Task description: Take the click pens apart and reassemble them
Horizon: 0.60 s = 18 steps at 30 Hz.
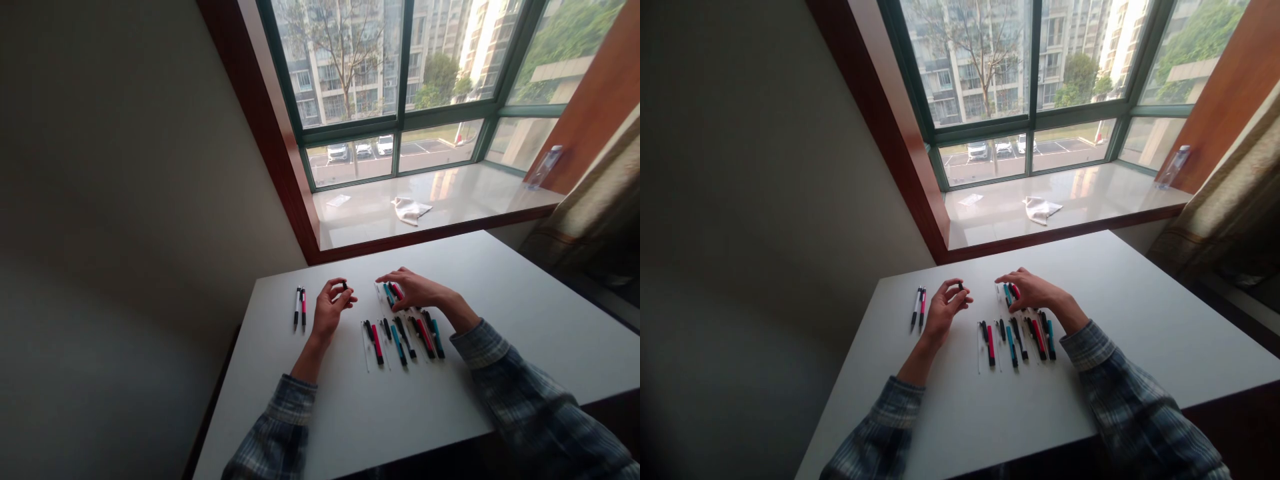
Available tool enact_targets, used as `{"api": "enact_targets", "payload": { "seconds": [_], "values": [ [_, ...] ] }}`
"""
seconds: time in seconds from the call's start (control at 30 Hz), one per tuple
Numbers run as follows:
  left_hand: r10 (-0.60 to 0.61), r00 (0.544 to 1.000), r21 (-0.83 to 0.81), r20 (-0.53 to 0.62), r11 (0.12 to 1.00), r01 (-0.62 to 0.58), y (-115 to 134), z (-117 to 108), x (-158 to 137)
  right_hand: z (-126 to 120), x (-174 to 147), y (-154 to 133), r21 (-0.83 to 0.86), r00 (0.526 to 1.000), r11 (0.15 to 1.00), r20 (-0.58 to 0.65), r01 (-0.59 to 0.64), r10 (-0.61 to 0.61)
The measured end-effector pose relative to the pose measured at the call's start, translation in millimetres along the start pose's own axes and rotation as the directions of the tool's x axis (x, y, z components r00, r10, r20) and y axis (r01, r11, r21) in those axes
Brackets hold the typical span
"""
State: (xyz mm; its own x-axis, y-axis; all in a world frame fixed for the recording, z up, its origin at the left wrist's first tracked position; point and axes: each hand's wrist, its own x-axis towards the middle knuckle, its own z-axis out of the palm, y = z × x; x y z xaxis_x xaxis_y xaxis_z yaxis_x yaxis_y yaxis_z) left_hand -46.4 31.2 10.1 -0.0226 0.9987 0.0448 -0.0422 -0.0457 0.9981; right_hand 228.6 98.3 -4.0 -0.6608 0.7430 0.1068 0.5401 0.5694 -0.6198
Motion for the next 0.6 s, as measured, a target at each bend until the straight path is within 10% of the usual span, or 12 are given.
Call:
{"api": "enact_targets", "payload": {
  "seconds": [0.3,0.6],
  "values": [
    [-0.031,0.999,0.020,-0.022,0.999,0.031,0,0,0,-1,3,-14,-0.062,0.994,0.998,-0.108,0.025,-0.031],
    [-0.116,0.993,-0.170,0.017,0.978,0.117,-3,3,-2,22,14,-81,-0.139,0.889,0.933,-0.286,0.332,-0.358]
  ]
}}
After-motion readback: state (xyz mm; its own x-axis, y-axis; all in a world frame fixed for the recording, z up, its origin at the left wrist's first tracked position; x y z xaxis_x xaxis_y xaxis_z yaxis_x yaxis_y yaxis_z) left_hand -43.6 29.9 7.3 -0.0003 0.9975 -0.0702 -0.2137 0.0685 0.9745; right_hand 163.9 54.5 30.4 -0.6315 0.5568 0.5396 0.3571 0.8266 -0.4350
